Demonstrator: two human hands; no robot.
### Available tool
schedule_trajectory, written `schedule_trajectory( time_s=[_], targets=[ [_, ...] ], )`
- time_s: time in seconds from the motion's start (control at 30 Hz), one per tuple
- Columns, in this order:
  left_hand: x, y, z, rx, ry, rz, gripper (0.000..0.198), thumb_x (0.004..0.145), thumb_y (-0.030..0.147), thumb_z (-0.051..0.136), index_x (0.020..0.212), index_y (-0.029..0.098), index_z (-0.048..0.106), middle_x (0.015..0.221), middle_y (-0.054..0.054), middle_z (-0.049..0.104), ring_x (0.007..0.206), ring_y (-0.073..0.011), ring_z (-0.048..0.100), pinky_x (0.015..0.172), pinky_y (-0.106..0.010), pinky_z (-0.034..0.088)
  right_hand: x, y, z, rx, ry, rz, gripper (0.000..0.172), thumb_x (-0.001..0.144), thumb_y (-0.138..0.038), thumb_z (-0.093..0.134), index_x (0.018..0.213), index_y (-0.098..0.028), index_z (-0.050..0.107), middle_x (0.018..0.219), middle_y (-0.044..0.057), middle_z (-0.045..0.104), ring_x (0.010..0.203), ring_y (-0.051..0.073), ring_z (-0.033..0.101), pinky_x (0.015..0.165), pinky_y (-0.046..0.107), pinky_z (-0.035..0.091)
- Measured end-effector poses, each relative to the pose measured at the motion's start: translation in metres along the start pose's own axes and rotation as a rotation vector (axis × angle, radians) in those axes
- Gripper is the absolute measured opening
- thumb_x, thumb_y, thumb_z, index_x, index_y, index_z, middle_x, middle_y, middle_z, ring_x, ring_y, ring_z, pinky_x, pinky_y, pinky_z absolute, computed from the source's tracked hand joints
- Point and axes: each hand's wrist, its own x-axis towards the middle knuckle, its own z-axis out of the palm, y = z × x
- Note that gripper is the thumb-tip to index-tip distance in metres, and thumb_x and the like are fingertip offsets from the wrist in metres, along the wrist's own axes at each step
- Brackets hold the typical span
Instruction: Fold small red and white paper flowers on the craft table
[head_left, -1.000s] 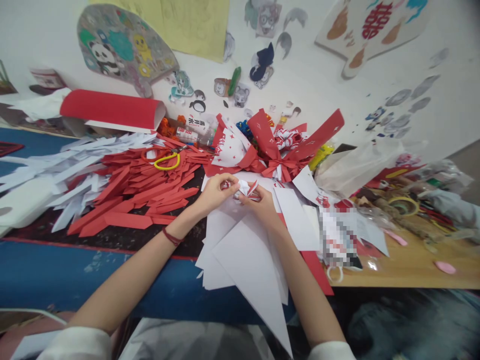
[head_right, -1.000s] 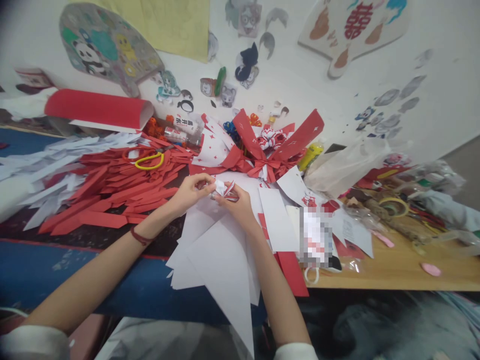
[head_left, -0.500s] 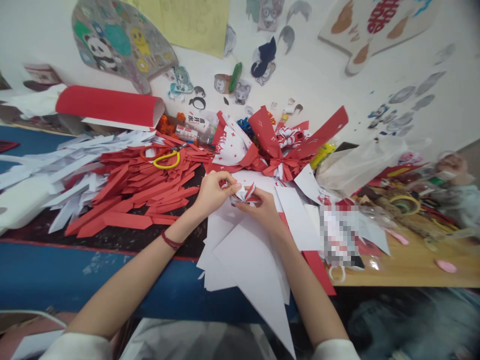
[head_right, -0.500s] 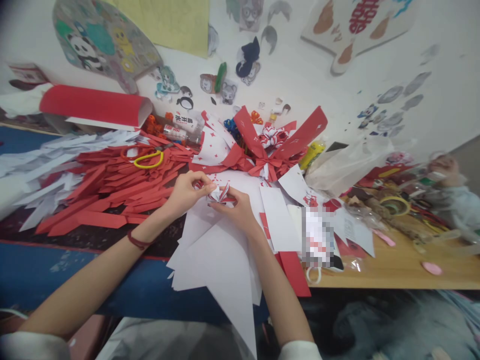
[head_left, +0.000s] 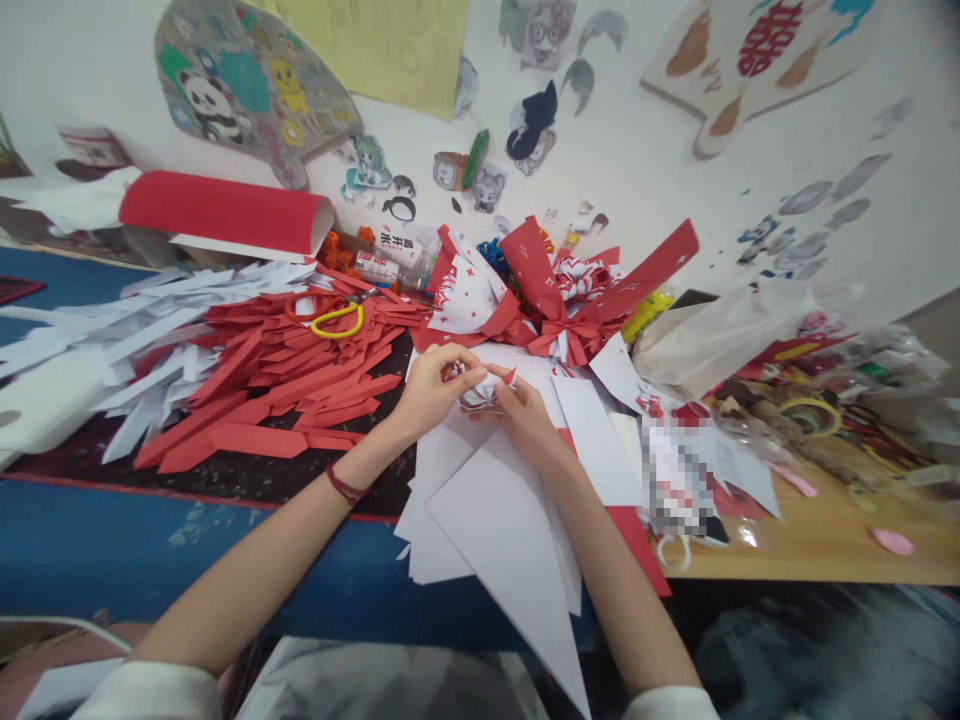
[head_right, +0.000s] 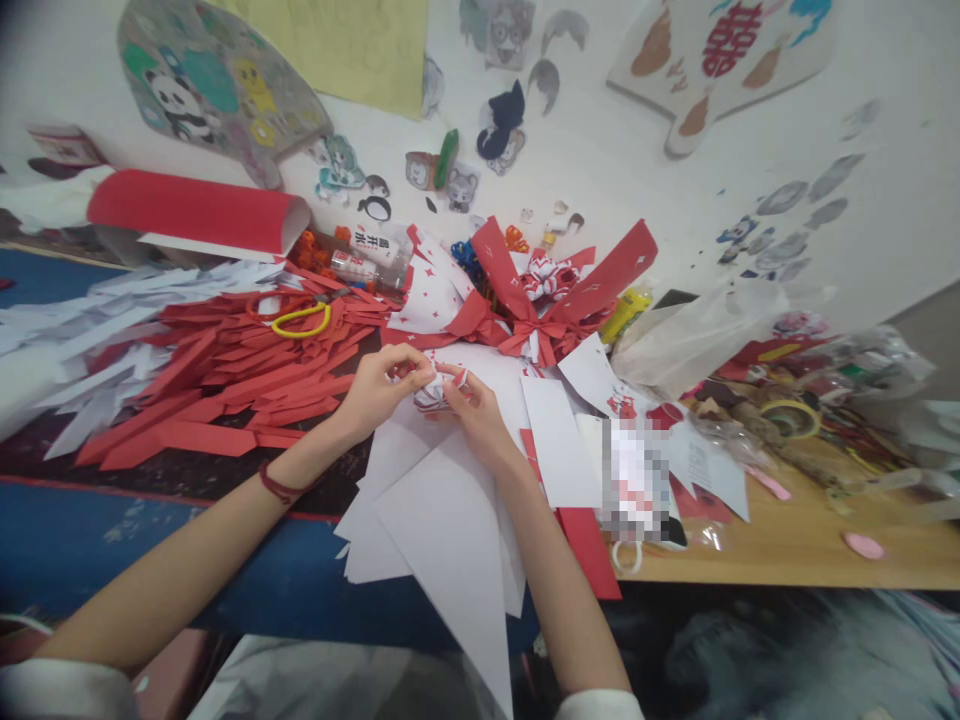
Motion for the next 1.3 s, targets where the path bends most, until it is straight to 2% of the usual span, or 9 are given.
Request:
schedule_trajectory(
  time_s=[0.13,0.33,0.5,0.6,0.7,0.8,0.9,1.0,1.3],
  targets=[
    [-0.001,0.003,0.001,-0.066,-0.033,-0.022,0.025,0.085,0.041,0.064,0.081,0.016,0.065,0.085,-0.003,0.068,0.076,-0.0139,0.058,0.067,-0.025,0.041,0.001,0.001,0.001,0.067,0.013,-0.033,0.036,0.081,-0.044,0.071,0.109,-0.022,0.068,0.106,0.005,0.07,0.088,0.02,0.069,0.08,0.042,0.061],
    [-0.004,0.008,0.003,-0.13,-0.031,-0.08,0.021,0.083,0.037,0.068,0.079,0.016,0.064,0.093,-0.006,0.073,0.089,-0.0175,0.067,0.078,-0.026,0.048,0.001,0.003,0.0,-0.032,0.131,-0.124,0.032,0.075,-0.04,0.076,0.1,-0.022,0.069,0.103,0.003,0.069,0.09,0.019,0.067,0.085,0.041,0.059],
    [-0.005,0.009,0.004,-0.098,0.009,-0.064,0.017,0.083,0.03,0.067,0.075,0.016,0.064,0.087,-0.005,0.073,0.085,-0.017,0.067,0.077,-0.026,0.048,0.001,0.004,0.0,-0.105,0.193,-0.168,0.028,0.073,-0.038,0.077,0.095,-0.023,0.069,0.094,0.001,0.069,0.083,0.016,0.067,0.082,0.037,0.059],
    [-0.003,0.009,0.001,-0.108,-0.01,-0.048,0.018,0.085,0.034,0.066,0.078,0.017,0.064,0.088,-0.005,0.073,0.084,-0.0173,0.067,0.078,-0.028,0.048,0.0,0.001,0.001,-0.062,0.152,-0.149,0.028,0.077,-0.041,0.074,0.098,-0.023,0.068,0.104,0.002,0.068,0.087,0.018,0.067,0.083,0.038,0.059],
    [-0.001,0.01,-0.007,-0.018,-0.042,0.068,0.016,0.086,0.034,0.065,0.082,0.019,0.064,0.099,-0.005,0.071,0.094,-0.0183,0.063,0.088,-0.032,0.044,0.0,-0.003,-0.001,-0.145,0.085,-0.139,0.04,0.074,-0.041,0.076,0.109,-0.024,0.066,0.114,0.004,0.066,0.092,0.018,0.067,0.086,0.037,0.057],
    [0.001,0.014,-0.015,0.154,-0.114,0.231,0.014,0.085,0.033,0.067,0.085,0.02,0.064,0.107,-0.003,0.068,0.103,-0.0192,0.058,0.094,-0.034,0.037,-0.001,-0.007,-0.005,-0.329,0.094,-0.172,0.049,0.068,-0.037,0.081,0.112,-0.024,0.066,0.11,0.003,0.067,0.088,0.016,0.064,0.081,0.031,0.056],
    [0.0,0.017,-0.019,0.356,-0.205,0.303,0.019,0.081,0.037,0.073,0.088,0.022,0.064,0.108,-0.002,0.066,0.102,-0.0208,0.054,0.091,-0.036,0.032,-0.002,-0.008,-0.007,-0.468,0.124,-0.205,0.047,0.067,-0.037,0.08,0.111,-0.024,0.067,0.107,0.002,0.067,0.079,0.014,0.062,0.073,0.029,0.055],
    [0.0,0.017,-0.02,0.513,-0.246,0.345,0.017,0.083,0.037,0.071,0.09,0.023,0.065,0.104,-0.002,0.066,0.095,-0.0204,0.051,0.083,-0.035,0.029,-0.004,-0.008,-0.007,-0.537,0.117,-0.223,0.046,0.07,-0.036,0.078,0.113,-0.026,0.066,0.101,0.001,0.069,0.078,0.015,0.063,0.075,0.03,0.053],
    [-0.002,0.015,-0.017,0.682,-0.166,0.487,0.015,0.092,0.037,0.059,0.091,0.026,0.068,0.101,-0.003,0.065,0.094,-0.0222,0.048,0.082,-0.04,0.026,-0.005,-0.009,-0.007,-0.57,0.13,-0.211,0.04,0.073,-0.036,0.075,0.11,-0.026,0.065,0.097,0.001,0.071,0.079,0.017,0.065,0.078,0.032,0.053]
  ],
)
